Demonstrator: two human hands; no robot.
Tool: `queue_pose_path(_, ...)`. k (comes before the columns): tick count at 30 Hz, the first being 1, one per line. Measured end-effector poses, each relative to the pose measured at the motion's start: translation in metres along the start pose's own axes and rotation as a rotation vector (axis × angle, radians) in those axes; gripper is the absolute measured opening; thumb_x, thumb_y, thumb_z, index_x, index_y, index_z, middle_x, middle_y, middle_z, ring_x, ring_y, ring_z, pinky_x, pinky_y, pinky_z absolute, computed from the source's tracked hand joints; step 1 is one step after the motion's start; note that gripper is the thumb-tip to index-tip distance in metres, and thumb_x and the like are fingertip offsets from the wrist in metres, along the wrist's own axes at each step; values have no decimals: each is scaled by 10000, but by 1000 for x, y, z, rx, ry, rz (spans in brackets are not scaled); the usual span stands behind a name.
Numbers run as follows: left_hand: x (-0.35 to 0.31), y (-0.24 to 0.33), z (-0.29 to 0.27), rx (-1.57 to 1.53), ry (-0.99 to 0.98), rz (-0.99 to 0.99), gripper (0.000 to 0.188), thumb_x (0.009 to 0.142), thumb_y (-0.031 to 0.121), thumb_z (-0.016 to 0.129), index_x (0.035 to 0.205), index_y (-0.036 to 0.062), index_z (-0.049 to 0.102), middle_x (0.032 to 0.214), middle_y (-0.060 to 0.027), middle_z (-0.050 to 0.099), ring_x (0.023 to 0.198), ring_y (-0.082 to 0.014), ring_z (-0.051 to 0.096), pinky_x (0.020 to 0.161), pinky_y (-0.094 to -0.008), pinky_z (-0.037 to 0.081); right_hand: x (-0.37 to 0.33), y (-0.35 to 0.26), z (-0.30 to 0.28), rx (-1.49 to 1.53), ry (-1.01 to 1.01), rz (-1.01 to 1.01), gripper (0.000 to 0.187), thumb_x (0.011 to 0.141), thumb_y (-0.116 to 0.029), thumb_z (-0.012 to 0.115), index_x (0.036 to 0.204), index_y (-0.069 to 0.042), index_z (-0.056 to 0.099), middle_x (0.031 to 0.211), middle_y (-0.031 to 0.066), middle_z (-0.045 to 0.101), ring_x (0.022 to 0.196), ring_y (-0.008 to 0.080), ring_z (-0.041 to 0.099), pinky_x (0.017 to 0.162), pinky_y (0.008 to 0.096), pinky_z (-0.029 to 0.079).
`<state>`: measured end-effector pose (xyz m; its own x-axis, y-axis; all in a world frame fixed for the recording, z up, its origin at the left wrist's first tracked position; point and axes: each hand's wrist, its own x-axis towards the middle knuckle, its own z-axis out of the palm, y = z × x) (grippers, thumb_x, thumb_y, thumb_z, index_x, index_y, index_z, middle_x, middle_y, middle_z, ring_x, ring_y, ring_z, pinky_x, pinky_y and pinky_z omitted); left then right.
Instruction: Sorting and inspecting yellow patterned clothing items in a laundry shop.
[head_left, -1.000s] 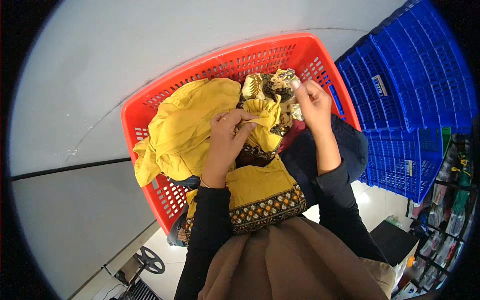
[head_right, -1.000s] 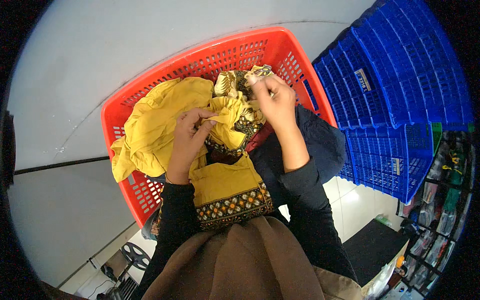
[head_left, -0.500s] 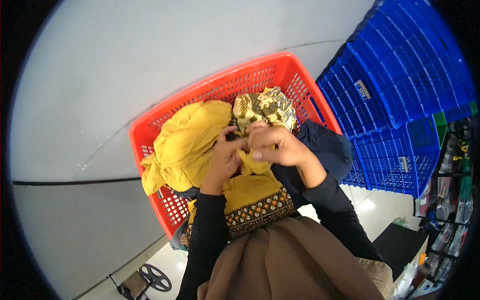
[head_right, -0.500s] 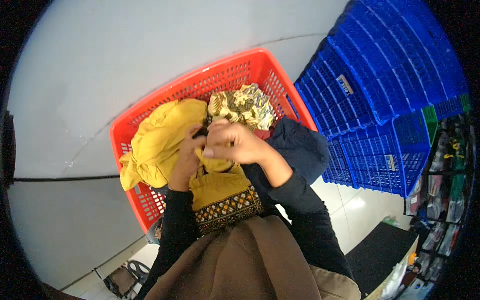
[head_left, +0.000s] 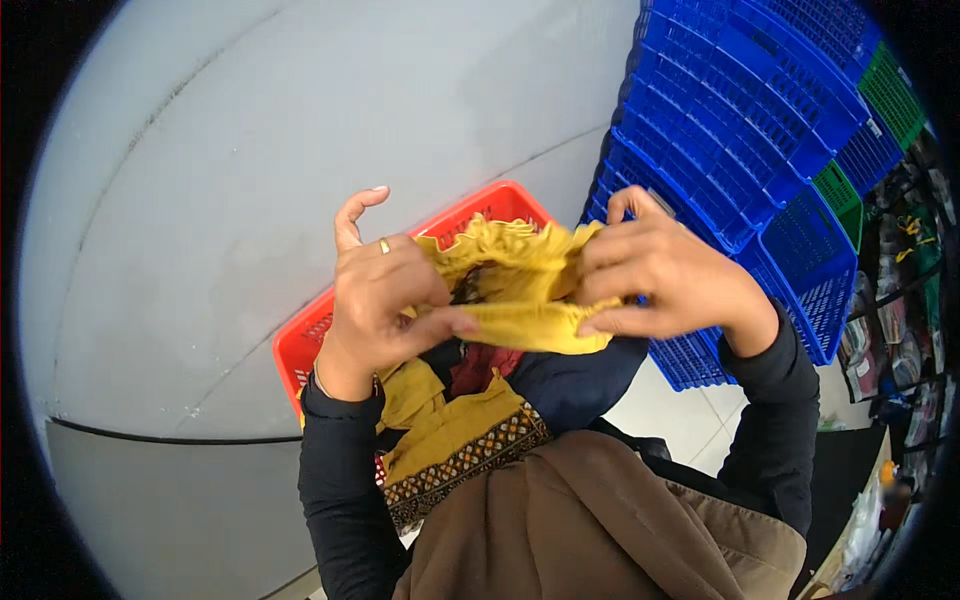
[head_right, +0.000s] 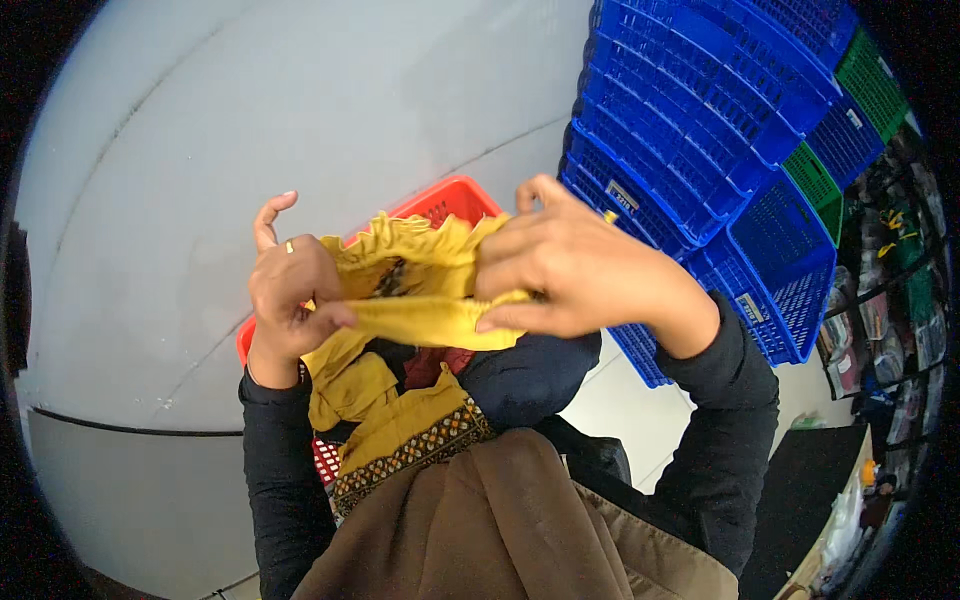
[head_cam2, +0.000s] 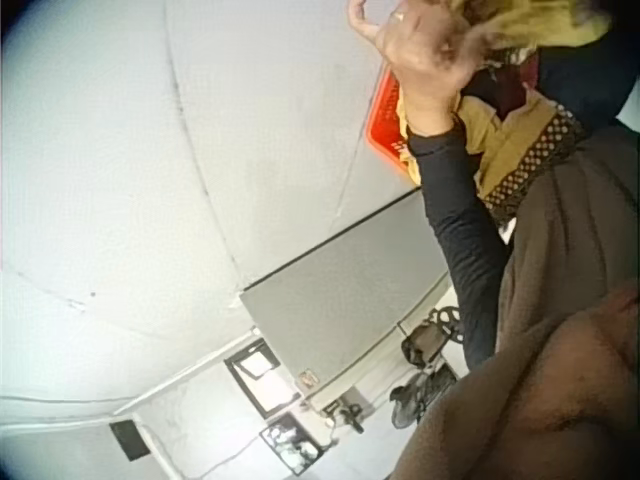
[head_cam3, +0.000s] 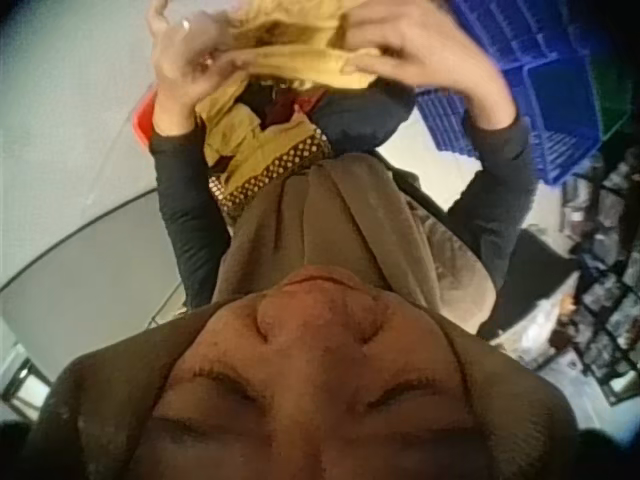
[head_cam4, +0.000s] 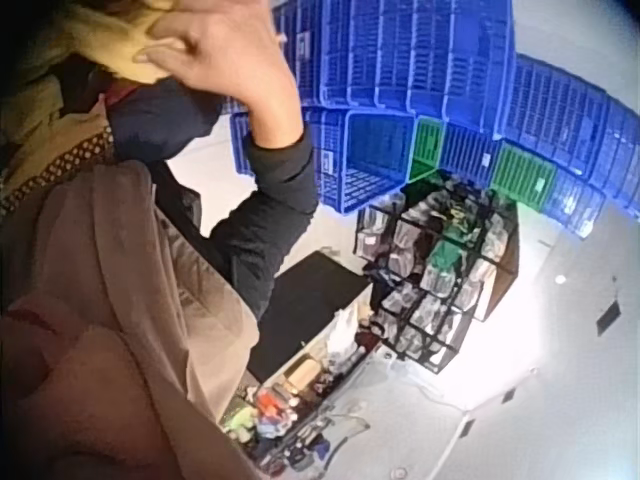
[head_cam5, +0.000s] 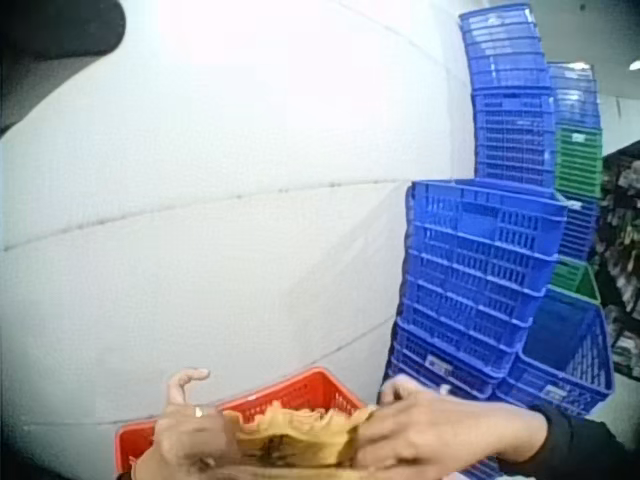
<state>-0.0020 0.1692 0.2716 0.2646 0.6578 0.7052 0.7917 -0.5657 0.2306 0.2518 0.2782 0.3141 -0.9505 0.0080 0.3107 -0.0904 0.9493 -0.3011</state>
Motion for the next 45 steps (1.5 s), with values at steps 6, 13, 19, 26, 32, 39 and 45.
queue_pose_path(6,7,-18,16,260,17,2,318,654,385,699,540,129,550,477,15,486,473,-144,497,995,-503,234,-19,-33,-26,195,110,-184,234,734,-224,691,606,-84,555,578,14,472,627,172,524,963,490,271)
queue_pose_path(13,-20,-7,41,334,-171,-318,313,668,313,720,896,156,574,461,20,471,480,-175,520,1018,-540,191,-7,-9,9,-208,207,-126,278,707,-238,687,564,-69,518,543,24,434,597,190,484,938,503,343)
queue_pose_path(19,-33,-63,44,635,-106,-741,309,670,109,648,948,188,539,867,-54,516,854,-265,541,889,-518,370,9,-19,71,110,91,-417,219,705,-140,636,542,-48,524,495,49,443,556,199,495,944,495,363)
queue_pose_path(26,-77,-105,31,456,163,-888,263,677,36,638,884,171,550,754,-20,479,675,-216,512,568,-339,407,-18,-25,73,29,138,-258,232,687,-191,662,554,-71,513,506,35,444,556,204,503,907,460,383)
queue_pose_path(32,-80,-63,23,50,-118,-758,159,702,69,666,819,79,560,609,-14,490,562,-141,467,548,-276,379,-46,1,27,-479,186,126,238,701,-267,674,628,-92,530,601,31,480,644,189,526,948,482,331)
queue_pose_path(39,-95,-27,25,-841,63,-1009,135,867,167,563,871,36,595,753,-11,606,649,-125,551,588,-257,446,-64,10,26,-519,285,185,236,701,-235,680,603,-79,533,598,34,471,662,186,529,981,528,275)
queue_pose_path(45,-97,-39,5,-1911,852,-1126,276,918,232,417,972,3,561,976,-120,632,908,-236,620,781,-359,531,-65,4,57,-140,138,-37,251,709,-241,672,574,-74,542,608,24,487,750,155,569,1014,559,249)
